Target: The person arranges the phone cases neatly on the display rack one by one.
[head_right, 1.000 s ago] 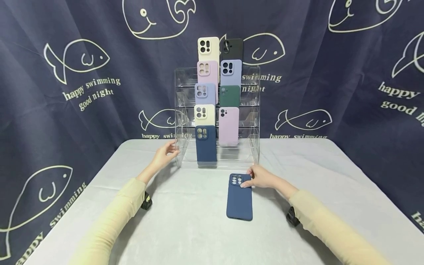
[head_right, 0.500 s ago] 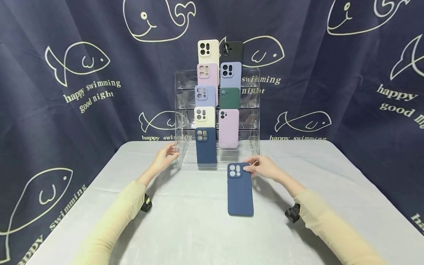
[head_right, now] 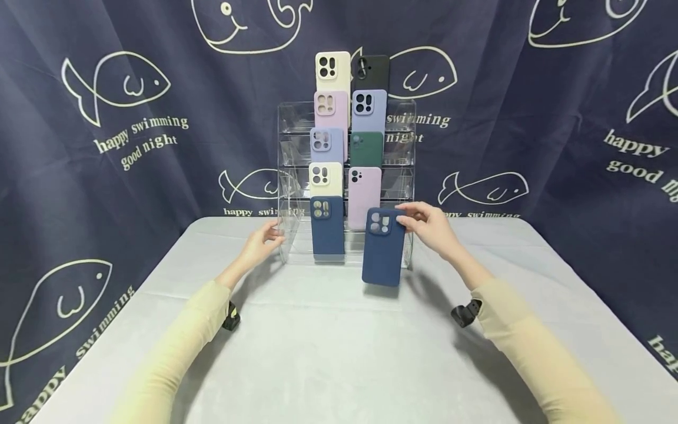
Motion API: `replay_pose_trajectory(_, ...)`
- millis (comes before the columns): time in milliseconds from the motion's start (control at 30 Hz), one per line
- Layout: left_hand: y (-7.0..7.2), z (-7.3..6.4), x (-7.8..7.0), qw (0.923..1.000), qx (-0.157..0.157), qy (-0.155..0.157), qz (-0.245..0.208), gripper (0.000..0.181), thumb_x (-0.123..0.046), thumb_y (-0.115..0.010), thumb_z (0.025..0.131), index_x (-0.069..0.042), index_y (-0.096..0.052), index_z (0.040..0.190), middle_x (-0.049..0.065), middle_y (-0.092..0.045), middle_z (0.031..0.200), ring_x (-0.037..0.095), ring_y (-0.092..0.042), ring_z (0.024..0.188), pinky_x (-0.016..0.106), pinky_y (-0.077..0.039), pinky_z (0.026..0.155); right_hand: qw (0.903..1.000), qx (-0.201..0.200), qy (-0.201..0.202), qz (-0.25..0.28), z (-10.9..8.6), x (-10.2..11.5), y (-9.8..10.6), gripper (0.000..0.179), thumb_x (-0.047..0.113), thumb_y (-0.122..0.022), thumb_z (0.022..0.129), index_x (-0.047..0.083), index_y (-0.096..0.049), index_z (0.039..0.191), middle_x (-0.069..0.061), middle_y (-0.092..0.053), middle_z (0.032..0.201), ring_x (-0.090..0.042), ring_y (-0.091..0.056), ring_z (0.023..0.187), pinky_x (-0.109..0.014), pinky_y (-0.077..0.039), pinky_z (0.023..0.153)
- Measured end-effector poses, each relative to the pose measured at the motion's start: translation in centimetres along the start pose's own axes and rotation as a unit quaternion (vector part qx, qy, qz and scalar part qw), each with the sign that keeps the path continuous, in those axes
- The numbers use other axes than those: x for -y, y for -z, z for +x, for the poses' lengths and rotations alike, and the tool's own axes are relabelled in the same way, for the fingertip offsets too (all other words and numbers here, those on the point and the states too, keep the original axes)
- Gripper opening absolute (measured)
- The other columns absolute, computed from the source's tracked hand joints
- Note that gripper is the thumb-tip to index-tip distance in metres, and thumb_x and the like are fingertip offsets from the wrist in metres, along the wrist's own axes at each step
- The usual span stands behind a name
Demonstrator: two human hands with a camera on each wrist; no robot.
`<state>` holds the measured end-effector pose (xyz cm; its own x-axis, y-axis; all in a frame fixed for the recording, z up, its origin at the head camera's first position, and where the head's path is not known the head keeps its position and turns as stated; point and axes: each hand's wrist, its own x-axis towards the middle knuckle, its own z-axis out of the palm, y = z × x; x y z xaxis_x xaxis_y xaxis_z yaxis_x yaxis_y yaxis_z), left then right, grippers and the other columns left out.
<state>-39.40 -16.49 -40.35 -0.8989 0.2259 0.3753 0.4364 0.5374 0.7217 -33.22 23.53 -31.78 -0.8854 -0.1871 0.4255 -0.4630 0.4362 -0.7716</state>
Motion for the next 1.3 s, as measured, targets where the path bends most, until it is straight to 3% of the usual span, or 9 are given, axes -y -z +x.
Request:
replay_pose_trajectory(167,0.1,0.0,-0.1,1.0,0.001,0.0,-0.002,0.053,-0.01,-0.062,0.089,0.004,-0.041,0.136,0.026,-0.063,0.108,0.038,-0.063,0.1,0.043,-0.052,0.093,0.9993,-0.026,0.009,-0.024,1.3,0.7,0.0,0.036,0.016,-0.064,0.09,0.0,-0.059,0.122,0.009,-0.058,0.09,0.004,-0.06,0.073,-0.014,-0.056,0.069)
replay_pose_trajectory(533,0.2,-0.1,-0.3,0.9998,0.004,0.018,0.006,0.054,-0.013,-0.062,0.09,0.002,-0.04,0.137,0.024,-0.063,0.112,0.037,-0.063,0.103,0.044,-0.052,0.094,0.9965,-0.08,0.01,-0.023,3.6,0.6,-1.6,0.035,0.017,-0.064,0.089,0.003,-0.061,0.121,-0.016,-0.058,0.11,0.01,-0.056,0.076,-0.007,-0.052,0.066)
replay_pose_trajectory(833,0.3,-0.2,-0.4,0.9999,0.001,0.011,0.009,0.052,-0.012,-0.062,0.09,0.003,-0.042,0.136,0.025,-0.063,0.11,0.038,-0.063,0.101,0.047,-0.051,0.094,0.9939,-0.099,0.013,-0.045,4.5,-0.4,-3.1,0.031,0.016,-0.063,0.09,0.004,-0.063,0.118,-0.013,-0.058,0.1,0.009,-0.057,0.072,-0.008,-0.052,0.063)
replay_pose_trajectory(1000,0.0,0.1,-0.1,0.9999,0.008,0.01,0.004,0.053,-0.011,-0.061,0.09,0.004,-0.041,0.136,0.026,-0.063,0.111,0.038,-0.063,0.102,0.044,-0.052,0.093,0.9948,-0.091,0.004,-0.045,4.7,-1.3,-3.5,0.031,0.017,-0.063,0.09,0.005,-0.064,0.118,-0.015,-0.059,0.102,0.011,-0.056,0.073,-0.007,-0.053,0.065)
replay_pose_trajectory(1133,-0.1,0.3,0.0,0.9999,0.011,0.009,0.0,0.053,-0.011,-0.061,0.09,0.005,-0.04,0.137,0.026,-0.063,0.112,0.038,-0.063,0.102,0.044,-0.051,0.094,0.9963,-0.077,-0.007,-0.038,4.9,-1.8,-3.6,0.032,0.017,-0.063,0.09,0.006,-0.064,0.119,-0.016,-0.061,0.105,0.008,-0.057,0.074,-0.014,-0.056,0.068)
replay_pose_trajectory(1300,0.0,0.2,0.0,0.9999,0.008,0.009,0.002,0.054,-0.011,-0.062,0.09,0.005,-0.041,0.136,0.026,-0.063,0.111,0.038,-0.063,0.101,0.045,-0.051,0.094,0.9974,-0.063,-0.01,-0.034,5.2,-2.1,-3.6,0.032,0.016,-0.063,0.09,0.004,-0.063,0.119,-0.019,-0.065,0.104,0.004,-0.06,0.072,-0.036,-0.059,0.075)
